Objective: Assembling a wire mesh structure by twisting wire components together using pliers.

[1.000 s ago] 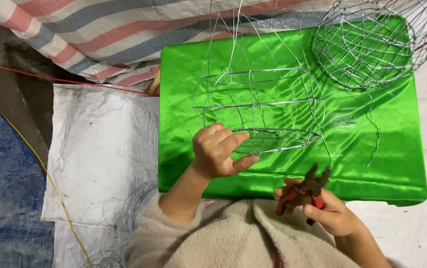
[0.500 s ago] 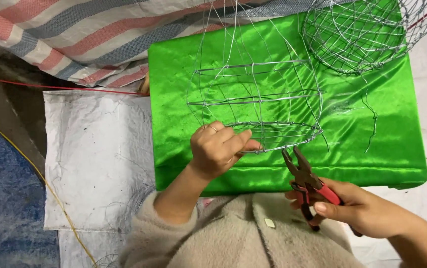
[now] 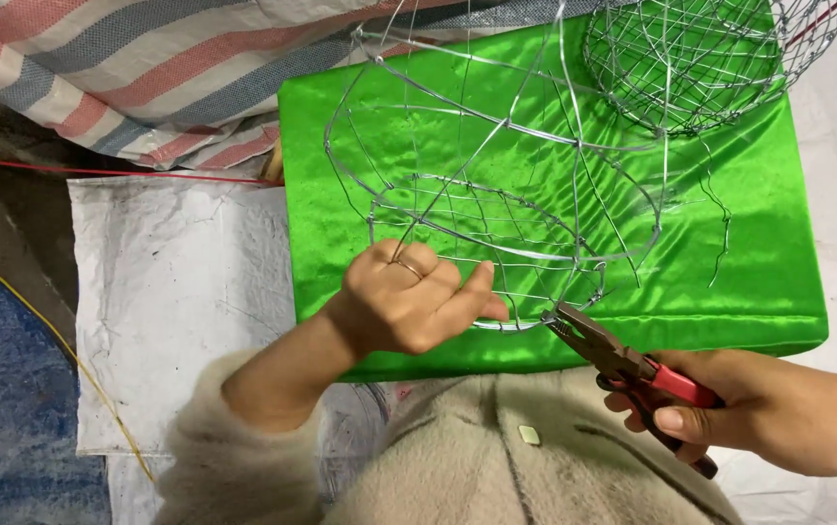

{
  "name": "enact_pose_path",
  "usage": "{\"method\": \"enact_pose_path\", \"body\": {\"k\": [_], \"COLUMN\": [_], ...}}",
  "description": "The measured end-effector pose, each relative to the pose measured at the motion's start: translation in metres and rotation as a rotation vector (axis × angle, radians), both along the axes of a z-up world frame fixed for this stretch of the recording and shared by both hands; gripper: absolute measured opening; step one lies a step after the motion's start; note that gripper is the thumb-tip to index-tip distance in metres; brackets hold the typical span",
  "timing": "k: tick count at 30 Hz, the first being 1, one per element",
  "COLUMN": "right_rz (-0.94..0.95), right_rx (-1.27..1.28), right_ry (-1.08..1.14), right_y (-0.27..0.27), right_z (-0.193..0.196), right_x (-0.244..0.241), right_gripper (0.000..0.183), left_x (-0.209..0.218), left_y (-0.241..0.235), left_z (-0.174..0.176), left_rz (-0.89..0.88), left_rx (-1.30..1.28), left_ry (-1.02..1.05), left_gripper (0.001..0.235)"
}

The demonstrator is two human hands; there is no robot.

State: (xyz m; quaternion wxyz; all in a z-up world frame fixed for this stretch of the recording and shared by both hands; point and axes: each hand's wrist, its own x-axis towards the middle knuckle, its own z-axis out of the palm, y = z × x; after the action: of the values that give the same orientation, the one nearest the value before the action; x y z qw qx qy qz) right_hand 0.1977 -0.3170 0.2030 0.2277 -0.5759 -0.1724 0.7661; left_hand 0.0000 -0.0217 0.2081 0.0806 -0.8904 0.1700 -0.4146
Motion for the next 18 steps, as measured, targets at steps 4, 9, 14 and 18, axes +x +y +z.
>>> {"method": "enact_pose_path", "body": {"k": [4,9,14,18], "right_rz": [0.028,0.200,0.285,0.383], "right_rx": [-0.079,-0.218,-0.225,-0.255], "right_ry": [-0.068,-0.223,-0.264,-0.326], "right_y": [0.006,0.017,0.025,0.027], "right_z": [0.005,0.026,0.030,0.033], "right_x": [-0.003,-0.011,-0.013,-0.015], "right_gripper": [0.047,0.043,0.036,0.032], "left_x": [-0.005,-0.008,-0.010,-0.013], "left_y": [0.000,0.003,0.004,0.005], "left_z": [0.014,0.010,0.014,0.021], "left_rz": [0.004,-0.015,-0.046,-0.065], "left_rx": [0.043,0.067,0.113,0.132], "left_ry": [0.002,0.000,0.007,0.016], "left_gripper": [0.032,0.031,0.029,0.027]}}
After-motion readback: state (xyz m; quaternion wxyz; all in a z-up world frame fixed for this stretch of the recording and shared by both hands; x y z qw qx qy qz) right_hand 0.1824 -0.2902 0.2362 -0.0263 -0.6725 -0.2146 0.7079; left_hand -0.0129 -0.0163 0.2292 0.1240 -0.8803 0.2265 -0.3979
